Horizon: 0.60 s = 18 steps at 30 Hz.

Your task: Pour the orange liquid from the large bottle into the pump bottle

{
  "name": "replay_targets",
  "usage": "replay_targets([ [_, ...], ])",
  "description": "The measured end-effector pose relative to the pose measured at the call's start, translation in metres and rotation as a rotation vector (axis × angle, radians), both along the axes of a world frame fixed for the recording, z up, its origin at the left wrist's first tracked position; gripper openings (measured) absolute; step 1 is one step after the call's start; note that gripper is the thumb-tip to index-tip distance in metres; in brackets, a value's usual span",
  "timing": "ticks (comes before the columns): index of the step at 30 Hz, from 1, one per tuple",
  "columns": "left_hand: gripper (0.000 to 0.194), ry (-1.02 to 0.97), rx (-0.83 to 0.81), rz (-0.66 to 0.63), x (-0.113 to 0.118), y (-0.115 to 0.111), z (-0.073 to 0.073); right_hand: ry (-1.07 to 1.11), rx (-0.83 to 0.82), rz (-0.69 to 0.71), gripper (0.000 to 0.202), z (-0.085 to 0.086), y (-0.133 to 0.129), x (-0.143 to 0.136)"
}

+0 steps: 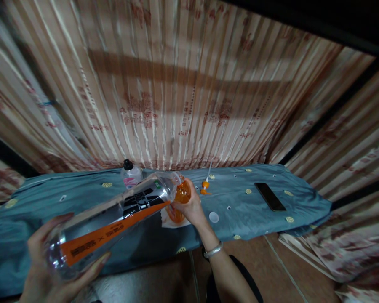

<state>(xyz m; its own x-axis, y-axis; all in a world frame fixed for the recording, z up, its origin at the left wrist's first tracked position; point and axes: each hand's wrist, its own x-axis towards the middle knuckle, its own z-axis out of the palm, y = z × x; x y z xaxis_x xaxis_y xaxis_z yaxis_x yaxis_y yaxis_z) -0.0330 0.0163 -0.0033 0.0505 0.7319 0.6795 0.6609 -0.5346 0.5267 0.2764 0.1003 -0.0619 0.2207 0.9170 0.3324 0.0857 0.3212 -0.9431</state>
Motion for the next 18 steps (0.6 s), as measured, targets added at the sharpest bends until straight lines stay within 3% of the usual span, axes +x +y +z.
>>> replay_targets([
  [5,0.099,-0.04,-0.018,-0.022,0.004,0.002,0.0,0.016,-0.003,-0.002,0.087,0.002,0.0,0.0],
  [13,0.083,-0.266,-0.139,0.066,0.021,-0.008,0.006,0.012,-0.008,0.018,0.083,0.005,-0.001,0.0],
  [18,0.081,-0.253,-0.097,0.059,0.02,-0.006,0.006,0.025,-0.033,0.023,0.088,0.002,0.0,0.0],
])
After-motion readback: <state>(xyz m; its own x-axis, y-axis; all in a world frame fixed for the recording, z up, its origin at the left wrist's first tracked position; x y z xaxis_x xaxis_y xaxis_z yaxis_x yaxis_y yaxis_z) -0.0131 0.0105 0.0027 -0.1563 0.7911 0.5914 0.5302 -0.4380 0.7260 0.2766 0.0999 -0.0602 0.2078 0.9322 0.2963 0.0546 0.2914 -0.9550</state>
